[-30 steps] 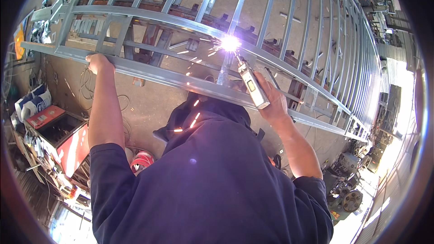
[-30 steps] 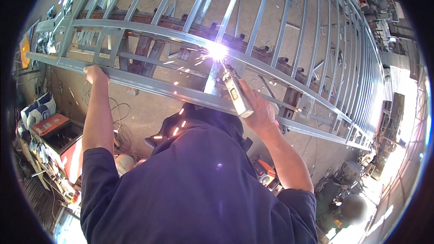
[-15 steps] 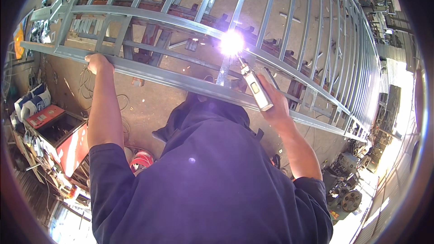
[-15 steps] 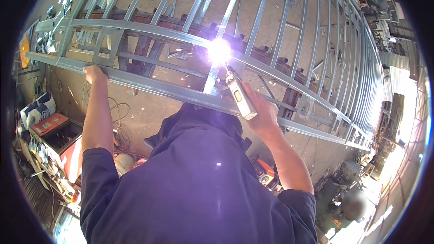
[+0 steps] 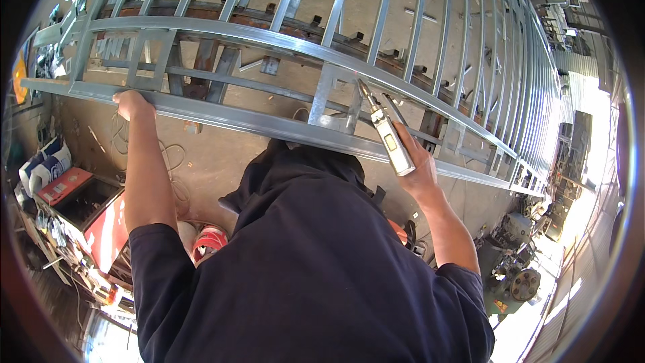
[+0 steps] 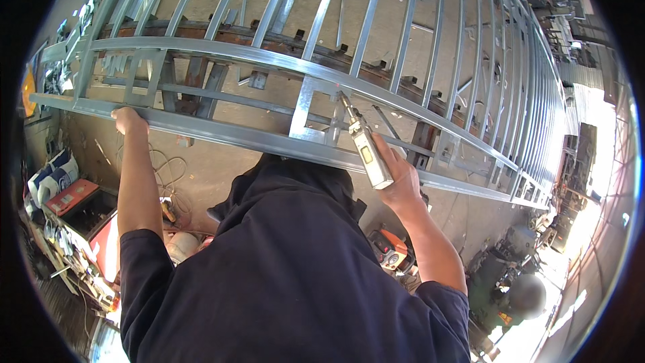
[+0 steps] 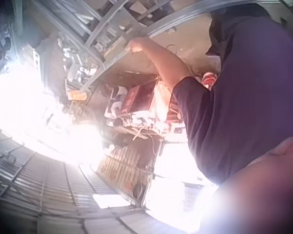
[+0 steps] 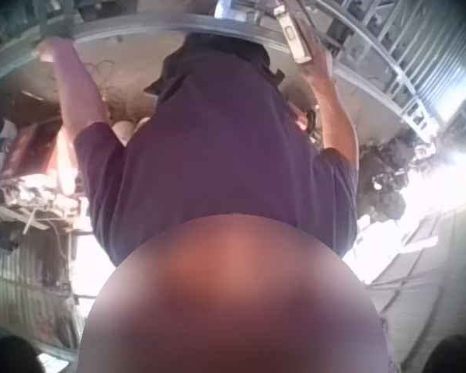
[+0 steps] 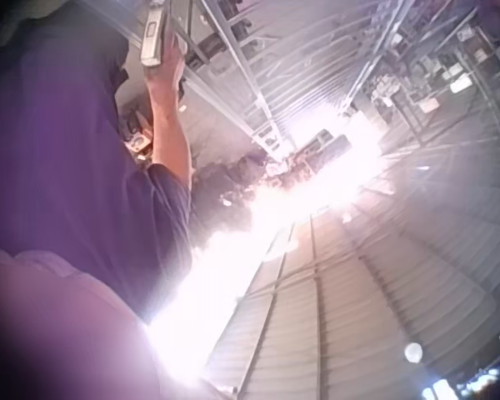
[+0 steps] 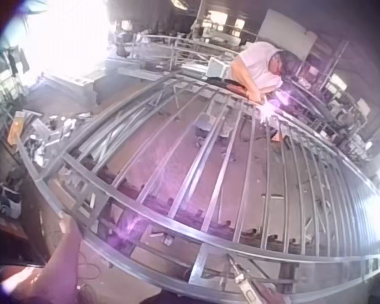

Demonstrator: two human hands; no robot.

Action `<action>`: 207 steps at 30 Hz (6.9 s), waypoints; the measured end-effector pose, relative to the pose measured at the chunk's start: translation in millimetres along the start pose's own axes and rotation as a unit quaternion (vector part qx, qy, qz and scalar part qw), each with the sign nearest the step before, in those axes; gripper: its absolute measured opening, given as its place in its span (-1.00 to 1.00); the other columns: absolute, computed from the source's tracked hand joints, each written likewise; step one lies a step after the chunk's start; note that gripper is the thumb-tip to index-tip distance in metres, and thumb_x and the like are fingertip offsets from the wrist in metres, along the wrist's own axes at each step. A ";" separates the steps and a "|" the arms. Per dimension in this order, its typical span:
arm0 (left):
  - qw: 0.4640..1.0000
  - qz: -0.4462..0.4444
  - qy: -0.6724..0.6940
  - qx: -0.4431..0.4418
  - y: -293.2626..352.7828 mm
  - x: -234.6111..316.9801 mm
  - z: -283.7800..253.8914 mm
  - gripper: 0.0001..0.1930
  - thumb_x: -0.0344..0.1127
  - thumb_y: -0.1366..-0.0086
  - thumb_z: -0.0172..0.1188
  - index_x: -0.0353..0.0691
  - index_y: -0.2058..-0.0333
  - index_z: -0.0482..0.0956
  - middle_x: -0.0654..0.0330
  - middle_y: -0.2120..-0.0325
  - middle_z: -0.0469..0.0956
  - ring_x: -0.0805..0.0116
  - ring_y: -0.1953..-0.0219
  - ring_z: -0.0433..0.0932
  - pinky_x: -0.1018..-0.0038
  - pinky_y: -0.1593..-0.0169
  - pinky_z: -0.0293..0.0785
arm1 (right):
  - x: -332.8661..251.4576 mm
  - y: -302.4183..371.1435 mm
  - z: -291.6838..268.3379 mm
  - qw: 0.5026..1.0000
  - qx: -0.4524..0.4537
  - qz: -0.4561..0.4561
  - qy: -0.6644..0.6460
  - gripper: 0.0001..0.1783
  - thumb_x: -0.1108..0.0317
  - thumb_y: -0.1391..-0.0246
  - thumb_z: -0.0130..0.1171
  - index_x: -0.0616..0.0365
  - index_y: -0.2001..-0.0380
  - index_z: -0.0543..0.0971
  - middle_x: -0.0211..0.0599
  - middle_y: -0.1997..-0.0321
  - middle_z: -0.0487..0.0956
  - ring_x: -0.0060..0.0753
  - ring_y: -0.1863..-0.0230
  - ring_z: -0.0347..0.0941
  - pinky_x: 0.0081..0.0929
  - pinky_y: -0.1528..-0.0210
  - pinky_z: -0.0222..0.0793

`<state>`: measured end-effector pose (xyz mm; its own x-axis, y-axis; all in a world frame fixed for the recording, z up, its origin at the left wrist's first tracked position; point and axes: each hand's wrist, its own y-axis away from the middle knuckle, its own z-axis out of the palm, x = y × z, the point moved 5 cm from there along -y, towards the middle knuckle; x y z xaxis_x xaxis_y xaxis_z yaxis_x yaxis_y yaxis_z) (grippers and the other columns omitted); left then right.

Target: The person welds a large metal frame structure using a handheld welding gun. They move along the frame, applying welds at multiple joints while holding the frame steady with the other hand. Sparks are visible during welding.

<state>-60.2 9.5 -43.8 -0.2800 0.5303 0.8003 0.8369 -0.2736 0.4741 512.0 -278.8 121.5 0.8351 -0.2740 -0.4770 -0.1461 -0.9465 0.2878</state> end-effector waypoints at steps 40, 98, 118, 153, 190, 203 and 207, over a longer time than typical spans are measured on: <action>1.000 0.021 -0.010 -0.008 17.6 5.8 -4.6 -0.23 0.15 -0.56 -0.25 -0.57 -0.28 0.38 -0.21 -0.24 0.48 -0.13 -0.16 0.58 0.14 -0.22 0.59 | 10.2 -8.2 -9.5 0.999 -0.010 0.029 0.043 -0.18 0.31 -0.12 0.27 -0.30 -0.46 0.28 -0.10 -0.17 0.62 0.15 -0.10 0.58 -0.09 -0.08 0.54; 0.985 -0.028 -0.123 0.115 193.5 -106.1 -9.8 -0.37 0.16 -0.58 -0.23 -0.22 -0.28 0.46 -0.12 -0.13 0.59 -0.12 -0.08 0.62 0.10 -0.14 0.55 | 56.5 -146.3 13.3 0.742 -0.546 0.110 -0.373 -0.55 0.43 -0.04 0.43 0.19 -0.03 0.57 -0.41 0.28 0.62 -0.56 0.30 0.52 -0.49 0.27 0.51; 0.982 0.003 -0.150 0.118 182.9 -108.7 -9.8 -0.32 0.16 -0.57 -0.27 -0.33 -0.27 0.47 -0.19 -0.12 0.59 -0.13 -0.07 0.64 0.11 -0.12 0.58 | 50.6 -145.6 10.9 0.749 -0.549 0.105 -0.356 -0.49 0.42 -0.08 0.43 0.18 -0.11 0.55 -0.48 0.26 0.58 -0.65 0.28 0.48 -0.56 0.26 0.48; 0.980 -0.005 -0.156 0.125 186.2 -106.2 -11.4 -0.30 0.19 -0.54 -0.27 -0.30 -0.28 0.47 -0.19 -0.18 0.55 -0.17 -0.15 0.59 0.10 -0.20 0.53 | 101.8 -141.6 -44.2 0.774 -0.540 0.111 -0.312 -0.46 0.43 -0.03 0.50 0.17 -0.08 0.54 -0.42 0.19 0.60 -0.56 0.25 0.52 -0.49 0.19 0.51; 0.979 -0.025 -0.159 0.121 202.1 -95.4 -8.4 -0.31 0.20 -0.55 -0.28 -0.25 -0.29 0.46 -0.14 -0.14 0.59 -0.13 -0.08 0.64 0.11 -0.13 0.59 | 140.9 -118.8 -35.3 0.795 -0.534 0.109 -0.268 -0.29 0.37 0.04 0.59 0.19 -0.21 0.53 -0.37 0.04 0.66 -0.48 0.07 0.56 -0.43 0.03 0.54; 0.976 -0.034 -0.175 0.128 199.4 -96.7 -10.0 -0.30 0.19 -0.55 -0.29 -0.29 -0.29 0.45 -0.16 -0.13 0.59 -0.14 -0.06 0.65 0.08 -0.11 0.60 | 144.4 -117.5 -39.4 0.791 -0.544 0.116 -0.257 -0.24 0.38 0.04 0.59 0.16 -0.25 0.51 -0.36 -0.03 0.65 -0.48 0.00 0.55 -0.41 -0.02 0.55; 0.976 -0.023 -0.178 0.120 201.0 -95.8 -4.4 -0.30 0.19 -0.55 -0.29 -0.30 -0.28 0.47 -0.17 -0.13 0.60 -0.13 -0.06 0.65 0.07 -0.11 0.59 | 148.2 -115.3 -38.4 0.787 -0.540 0.119 -0.273 -0.21 0.41 0.05 0.59 0.15 -0.28 0.49 -0.35 -0.08 0.63 -0.47 -0.03 0.54 -0.41 -0.05 0.54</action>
<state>132.8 -99.9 -23.6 -0.1735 0.7950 0.5812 0.9252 -0.0707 0.3728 673.0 -203.8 49.5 0.4561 -0.7335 -0.5040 0.5178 -0.2419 0.8206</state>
